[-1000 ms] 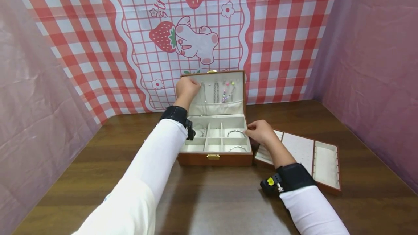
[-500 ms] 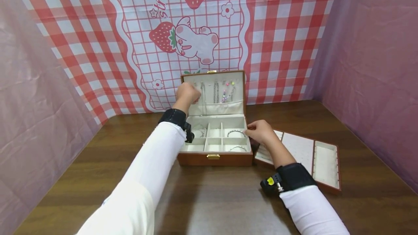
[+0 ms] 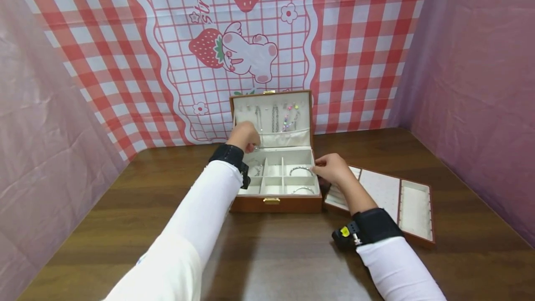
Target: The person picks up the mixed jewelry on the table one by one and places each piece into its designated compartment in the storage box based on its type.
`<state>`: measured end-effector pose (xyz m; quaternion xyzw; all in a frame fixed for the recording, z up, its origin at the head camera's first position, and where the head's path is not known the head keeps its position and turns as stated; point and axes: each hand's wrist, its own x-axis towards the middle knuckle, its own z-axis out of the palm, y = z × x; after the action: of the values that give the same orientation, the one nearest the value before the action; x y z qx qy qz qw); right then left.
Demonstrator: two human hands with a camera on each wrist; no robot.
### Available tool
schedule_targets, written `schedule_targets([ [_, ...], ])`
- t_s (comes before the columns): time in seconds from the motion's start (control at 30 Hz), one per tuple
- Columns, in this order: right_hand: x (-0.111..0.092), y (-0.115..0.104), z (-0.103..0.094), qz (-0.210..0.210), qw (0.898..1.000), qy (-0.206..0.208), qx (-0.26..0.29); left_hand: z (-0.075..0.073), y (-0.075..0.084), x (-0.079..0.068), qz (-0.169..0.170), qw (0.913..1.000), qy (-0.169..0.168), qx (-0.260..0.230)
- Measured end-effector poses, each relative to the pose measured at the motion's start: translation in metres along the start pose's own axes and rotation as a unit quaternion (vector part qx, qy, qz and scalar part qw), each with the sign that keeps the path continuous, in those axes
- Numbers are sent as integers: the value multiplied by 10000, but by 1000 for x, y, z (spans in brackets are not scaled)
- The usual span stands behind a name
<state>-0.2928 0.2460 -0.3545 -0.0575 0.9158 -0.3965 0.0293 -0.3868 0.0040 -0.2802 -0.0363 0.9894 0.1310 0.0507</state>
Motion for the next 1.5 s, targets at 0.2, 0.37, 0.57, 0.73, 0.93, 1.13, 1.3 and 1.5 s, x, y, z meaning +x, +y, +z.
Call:
schedule_targets([
  [0.2, 0, -2, 1, 8, 10000, -15, 83, 9, 0, 1, -161, 9998, 79, 124],
  [0.37, 1, -1, 1, 62, 9999, -21, 153, 18, 1, 7, -290, 9988, 362, 146],
  [0.57, 0, -1, 1, 149, 9997, -75, 203, 25, 2, 9, -660, 9960, 587, -148],
  [0.73, 1, -2, 1, 138, 9996, -83, 251, 23, 3, 10, -736, 9951, 614, -232],
  [0.93, 1, -2, 0, 138, 9996, -86, 238, 23, 5, 10, -655, 9964, 519, -157],
  [1.13, 0, -1, 1, 139, 9996, -45, 242, 26, 8, 7, -753, 9953, 548, -260],
  [1.3, 0, -1, 1, 97, 9997, -62, 235, 28, 8, 7, -770, 9951, 586, -208],
  [1.5, 0, -1, 0, 114, 9998, -60, 176, 26, 7, 4, -463, 9969, 590, -224],
])
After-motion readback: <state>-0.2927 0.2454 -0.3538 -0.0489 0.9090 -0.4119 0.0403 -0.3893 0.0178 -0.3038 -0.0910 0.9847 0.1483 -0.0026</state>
